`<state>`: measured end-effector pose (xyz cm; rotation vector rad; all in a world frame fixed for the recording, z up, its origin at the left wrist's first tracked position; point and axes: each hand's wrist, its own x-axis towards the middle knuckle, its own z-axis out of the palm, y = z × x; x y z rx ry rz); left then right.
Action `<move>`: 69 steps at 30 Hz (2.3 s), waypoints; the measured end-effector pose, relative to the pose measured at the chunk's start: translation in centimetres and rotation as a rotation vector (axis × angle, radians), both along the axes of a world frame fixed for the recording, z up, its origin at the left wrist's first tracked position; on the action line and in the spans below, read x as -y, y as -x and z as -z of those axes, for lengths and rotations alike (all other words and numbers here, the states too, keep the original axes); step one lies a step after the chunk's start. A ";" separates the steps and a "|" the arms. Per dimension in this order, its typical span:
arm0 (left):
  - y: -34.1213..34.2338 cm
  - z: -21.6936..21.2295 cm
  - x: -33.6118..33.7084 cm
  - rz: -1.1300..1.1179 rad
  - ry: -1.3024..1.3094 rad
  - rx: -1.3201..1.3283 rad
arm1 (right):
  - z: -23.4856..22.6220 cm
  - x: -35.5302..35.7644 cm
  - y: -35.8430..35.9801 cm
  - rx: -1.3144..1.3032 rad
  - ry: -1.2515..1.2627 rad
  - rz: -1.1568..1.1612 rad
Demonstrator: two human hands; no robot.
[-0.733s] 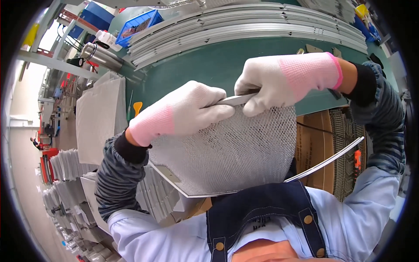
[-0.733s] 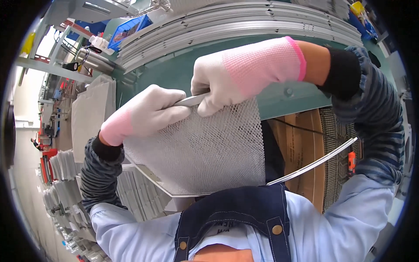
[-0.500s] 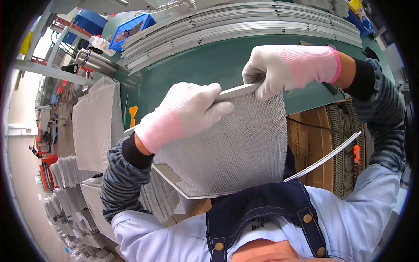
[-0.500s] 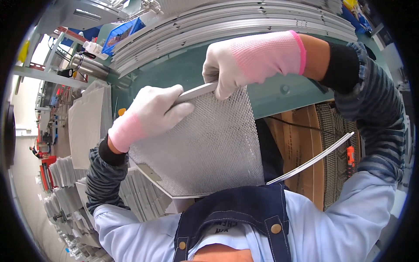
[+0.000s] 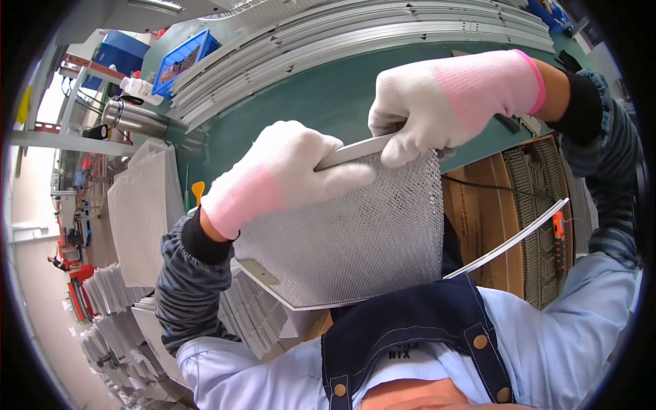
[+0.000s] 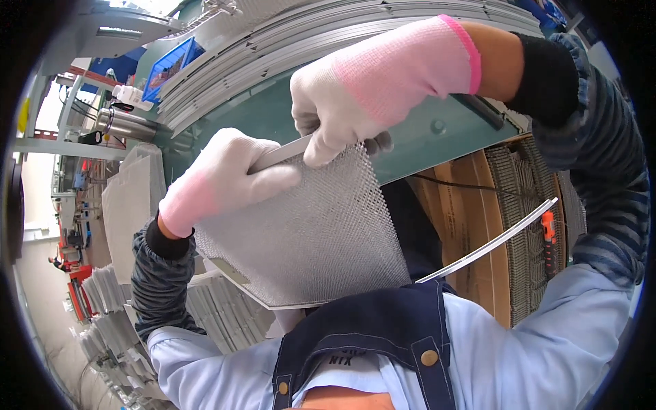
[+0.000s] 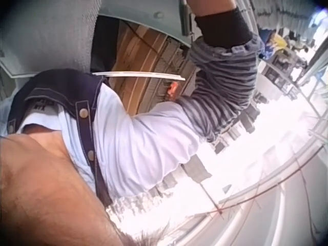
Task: Assembling metal mesh air filters by attaching frames and hardware.
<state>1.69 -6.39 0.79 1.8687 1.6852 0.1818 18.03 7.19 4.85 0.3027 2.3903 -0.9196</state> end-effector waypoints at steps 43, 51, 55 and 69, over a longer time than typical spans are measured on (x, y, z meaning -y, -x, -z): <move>4.7 7.3 13.7 -0.105 -1.151 -0.620 | 5.1 -8.5 -3.4 -0.428 0.480 0.280; 2.7 14.2 13.5 -0.125 -1.173 -0.437 | 6.2 -5.8 -6.8 -0.662 -0.237 0.245; 1.5 18.6 16.9 -0.183 -1.194 -0.360 | 8.6 0.1 -11.6 -1.314 -0.456 -0.056; 3.0 -0.1 8.3 -0.603 -1.171 0.601 | -1.9 -6.2 -11.1 -1.270 0.216 0.282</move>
